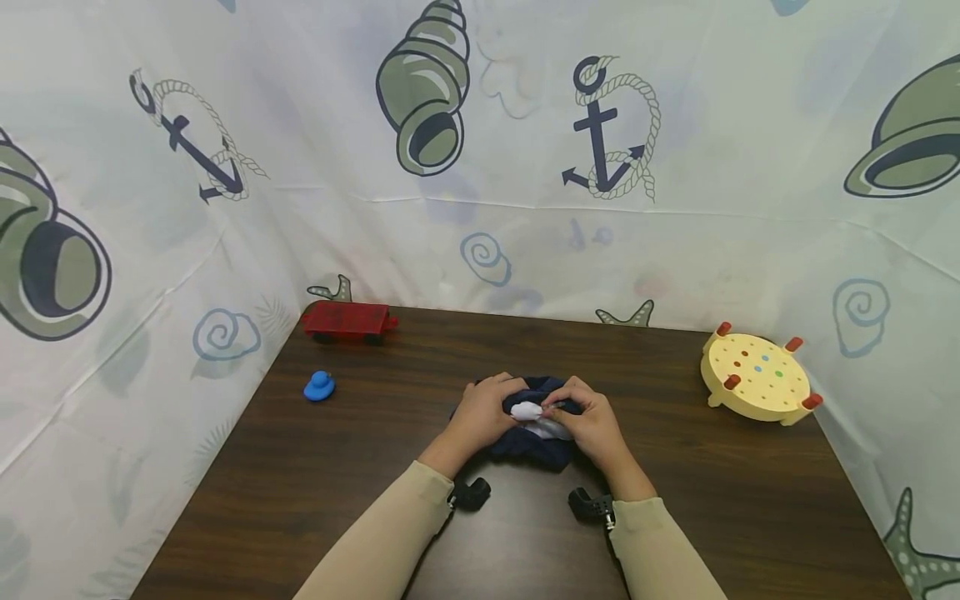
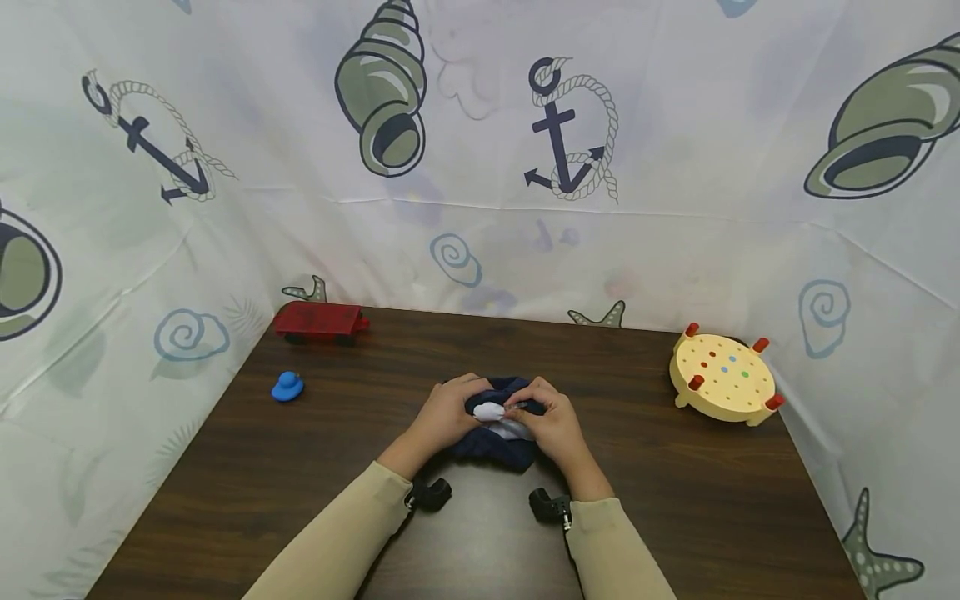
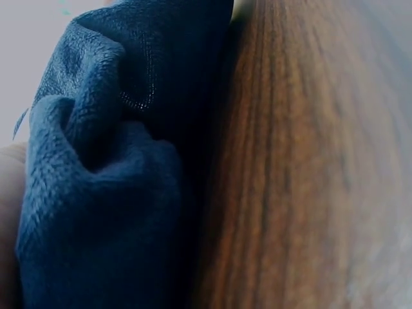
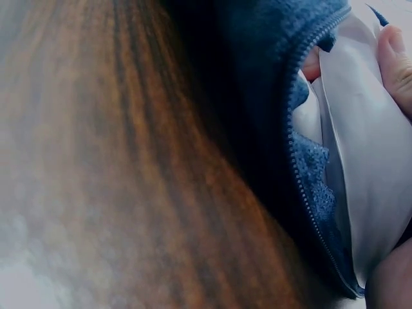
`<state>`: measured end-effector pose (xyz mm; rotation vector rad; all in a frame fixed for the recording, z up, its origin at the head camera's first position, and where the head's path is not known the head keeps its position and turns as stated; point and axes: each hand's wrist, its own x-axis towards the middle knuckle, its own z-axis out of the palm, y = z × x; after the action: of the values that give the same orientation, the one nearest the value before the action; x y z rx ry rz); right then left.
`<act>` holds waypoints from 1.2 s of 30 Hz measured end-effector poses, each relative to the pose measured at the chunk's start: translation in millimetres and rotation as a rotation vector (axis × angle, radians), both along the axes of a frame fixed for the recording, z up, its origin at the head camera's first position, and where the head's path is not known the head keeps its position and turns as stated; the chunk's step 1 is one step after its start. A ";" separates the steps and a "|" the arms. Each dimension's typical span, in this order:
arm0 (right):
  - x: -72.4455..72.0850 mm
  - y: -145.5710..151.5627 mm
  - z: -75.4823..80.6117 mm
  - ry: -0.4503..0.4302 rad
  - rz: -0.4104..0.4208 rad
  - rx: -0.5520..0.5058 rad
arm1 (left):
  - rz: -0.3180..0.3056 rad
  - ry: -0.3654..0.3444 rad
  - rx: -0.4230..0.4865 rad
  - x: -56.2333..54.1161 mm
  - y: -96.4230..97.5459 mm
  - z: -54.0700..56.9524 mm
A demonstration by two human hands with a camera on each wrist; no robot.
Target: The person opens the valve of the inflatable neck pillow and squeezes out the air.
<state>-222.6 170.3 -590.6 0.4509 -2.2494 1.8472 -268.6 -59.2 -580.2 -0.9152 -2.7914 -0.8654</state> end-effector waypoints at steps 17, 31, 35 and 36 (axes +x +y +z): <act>-1.9 0.6 -7.4 0.108 0.068 -0.009 | 0.026 0.025 -0.049 5.4 -0.4 2.4; -2.2 2.0 -5.8 0.106 0.075 -0.008 | -0.008 0.008 -0.023 5.3 -0.1 5.9; -1.8 2.2 -4.9 0.090 0.074 -0.003 | -0.022 0.002 -0.019 5.2 0.4 6.1; -1.7 2.1 -4.6 0.092 0.075 -0.003 | -0.025 0.006 -0.019 5.2 0.5 6.1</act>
<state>-224.2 172.4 -595.1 0.6142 -2.1975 1.8251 -263.3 -58.6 -574.1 -0.9552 -2.7943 -0.8388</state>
